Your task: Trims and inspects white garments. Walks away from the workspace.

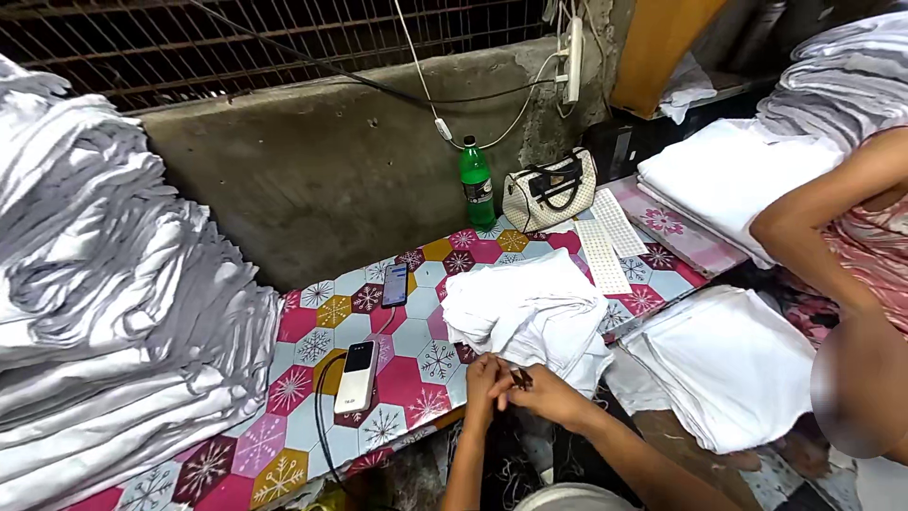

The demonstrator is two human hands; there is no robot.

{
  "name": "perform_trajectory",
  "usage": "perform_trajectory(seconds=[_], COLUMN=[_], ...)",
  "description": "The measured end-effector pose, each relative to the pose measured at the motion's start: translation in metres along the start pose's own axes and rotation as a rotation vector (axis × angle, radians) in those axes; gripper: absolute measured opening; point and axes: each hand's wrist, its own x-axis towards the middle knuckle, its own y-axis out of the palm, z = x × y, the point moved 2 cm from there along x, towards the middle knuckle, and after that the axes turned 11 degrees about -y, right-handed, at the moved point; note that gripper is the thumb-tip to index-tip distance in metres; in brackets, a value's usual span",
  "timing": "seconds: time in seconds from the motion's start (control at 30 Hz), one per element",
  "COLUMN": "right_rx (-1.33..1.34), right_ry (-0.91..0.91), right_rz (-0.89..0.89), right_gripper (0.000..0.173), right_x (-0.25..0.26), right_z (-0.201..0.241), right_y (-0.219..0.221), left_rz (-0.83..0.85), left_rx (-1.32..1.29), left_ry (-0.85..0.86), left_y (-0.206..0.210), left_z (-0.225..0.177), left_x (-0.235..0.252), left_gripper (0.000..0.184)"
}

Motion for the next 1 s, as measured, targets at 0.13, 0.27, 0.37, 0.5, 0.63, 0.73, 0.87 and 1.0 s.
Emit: perform_trajectory(seconds=[0.13,0.27,0.37,0.5,0.63,0.73,0.87,1.0], right_rx=[-0.143,-0.255,-0.022,0.517,1.001,0.9,0.203,-0.074], right_ry=[0.016,0.124,0.225,0.195,0.154,0.121,0.243,0.227], right_rz=[-0.445,-0.705,-0.576,-0.585,-0.344,-0.353,-0.482,-0.504], right_gripper=[0.022,0.04,0.039,0.012,0.028,0.016,0.026,0.018], right_x=[0.007,0.039,0.063,0.074,0.079,0.072,0.035,-0.01], right_z=[-0.024,-0.044,-0.044,-0.025,-0.022,-0.034,-0.052,-0.081], right_y=[-0.047,-0.081,-0.077,-0.085,-0.065,-0.052,-0.07,-0.092], left_rz=[-0.056,0.004,-0.002,-0.051,0.31,0.353,0.013,-0.297], left_rx=[-0.131,0.187,0.434,0.252,-0.331,-0.617,-0.226,0.131], left_ry=[-0.201,0.012,0.238,0.022,-0.371,-0.342,-0.167,-0.19], left_y=[-0.008,0.017,0.04,0.041,0.048,0.045,-0.002,-0.056], left_z=[-0.016,-0.026,-0.043,-0.048,-0.033,-0.048,-0.042,0.004], left_x=[0.014,0.04,0.053,0.041,0.037,0.043,0.048,0.02], left_gripper=[0.039,0.03,0.028,0.03,0.068,0.065,0.022,0.023])
